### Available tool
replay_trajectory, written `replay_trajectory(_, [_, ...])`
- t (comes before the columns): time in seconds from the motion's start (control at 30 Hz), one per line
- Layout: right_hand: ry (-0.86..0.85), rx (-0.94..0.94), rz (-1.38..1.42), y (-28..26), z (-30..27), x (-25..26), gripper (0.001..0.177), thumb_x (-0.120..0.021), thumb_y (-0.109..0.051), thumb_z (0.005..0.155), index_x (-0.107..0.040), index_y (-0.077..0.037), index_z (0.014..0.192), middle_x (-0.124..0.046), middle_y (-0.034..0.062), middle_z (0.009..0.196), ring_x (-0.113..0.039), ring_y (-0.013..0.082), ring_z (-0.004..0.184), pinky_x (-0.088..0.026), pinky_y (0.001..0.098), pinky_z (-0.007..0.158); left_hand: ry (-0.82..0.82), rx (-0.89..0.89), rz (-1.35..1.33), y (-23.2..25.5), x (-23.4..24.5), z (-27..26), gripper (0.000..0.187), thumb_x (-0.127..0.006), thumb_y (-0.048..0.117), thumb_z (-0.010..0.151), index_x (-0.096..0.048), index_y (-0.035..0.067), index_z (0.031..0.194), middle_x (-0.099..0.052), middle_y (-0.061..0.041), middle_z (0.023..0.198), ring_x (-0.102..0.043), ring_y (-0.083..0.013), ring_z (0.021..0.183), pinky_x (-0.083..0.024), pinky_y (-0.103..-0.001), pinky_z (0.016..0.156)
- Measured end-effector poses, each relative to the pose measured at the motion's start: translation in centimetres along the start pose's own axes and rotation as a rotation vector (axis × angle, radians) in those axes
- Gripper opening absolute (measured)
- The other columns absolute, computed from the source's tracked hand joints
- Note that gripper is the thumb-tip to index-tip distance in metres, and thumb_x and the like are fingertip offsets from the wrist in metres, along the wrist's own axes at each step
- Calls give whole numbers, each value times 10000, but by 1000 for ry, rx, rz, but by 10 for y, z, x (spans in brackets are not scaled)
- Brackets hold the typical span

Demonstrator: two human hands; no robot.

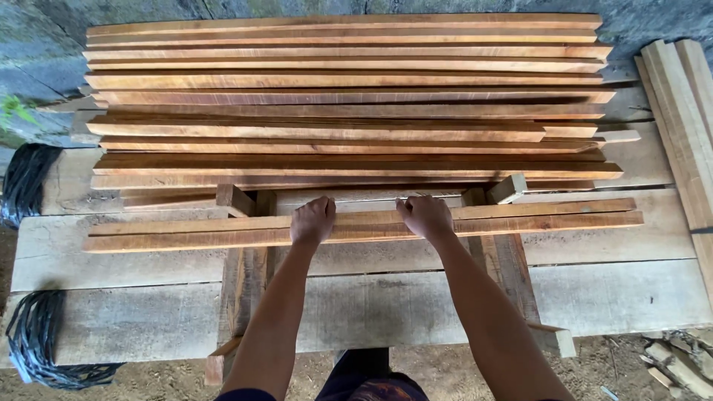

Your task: Sorting and stacking long wooden planks on a workbench.

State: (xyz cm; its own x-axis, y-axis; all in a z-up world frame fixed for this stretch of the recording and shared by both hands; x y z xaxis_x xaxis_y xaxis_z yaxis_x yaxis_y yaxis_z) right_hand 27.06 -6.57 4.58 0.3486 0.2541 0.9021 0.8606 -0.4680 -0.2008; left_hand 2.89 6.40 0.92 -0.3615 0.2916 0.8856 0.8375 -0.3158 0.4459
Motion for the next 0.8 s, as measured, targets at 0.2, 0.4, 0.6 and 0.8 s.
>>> replay_trajectory(0.2, [-10,-14,-12,4,6,-8,631,-342,-616,1009,-784,-167,971,-795,130,935,-751,387,1022,-549,489,939,41,-14,-25,1,3,1,437,-416,430,1006,-604,140,739,-710,-118,701,-756,-383,720,-606,-536,716])
replay_trajectory(0.4, [58,-28,83,16,12,-18,606,-369,-623,988,-756,-156,971,-775,148,952,-739,414,1013,-555,537,923,62,-65,-27,-4,-7,6,373,-417,369,1036,-605,179,776,-722,-92,735,-770,-342,740,-629,-486,740])
replay_trajectory(0.6, [664,219,217,20,1,15,222,-668,-285,955,-690,-128,800,-679,97,721,-735,352,781,-590,475,688,-54,-136,-280,-1,12,17,353,-485,437,993,-678,143,961,-756,-150,856,-727,-467,878,-572,-623,815])
replay_trajectory(0.8, [982,427,35,42,40,59,132,-752,-241,930,-702,-149,850,-680,35,762,-717,284,800,-565,430,767,85,-249,-208,6,47,71,316,-521,362,1031,-701,105,989,-757,-197,872,-753,-439,837,-602,-582,798])
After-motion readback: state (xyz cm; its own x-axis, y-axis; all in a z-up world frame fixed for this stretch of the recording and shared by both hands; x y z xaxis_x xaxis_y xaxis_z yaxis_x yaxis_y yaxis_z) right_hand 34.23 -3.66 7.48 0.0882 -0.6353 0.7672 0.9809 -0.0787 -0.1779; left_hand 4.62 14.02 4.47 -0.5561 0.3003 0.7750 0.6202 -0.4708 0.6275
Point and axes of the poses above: each hand's wrist, its own z-axis towards the middle knuckle, its own x-axis out of the back of the hand, y = z × x, the point moved 8 cm from there along z, towards the middle knuckle
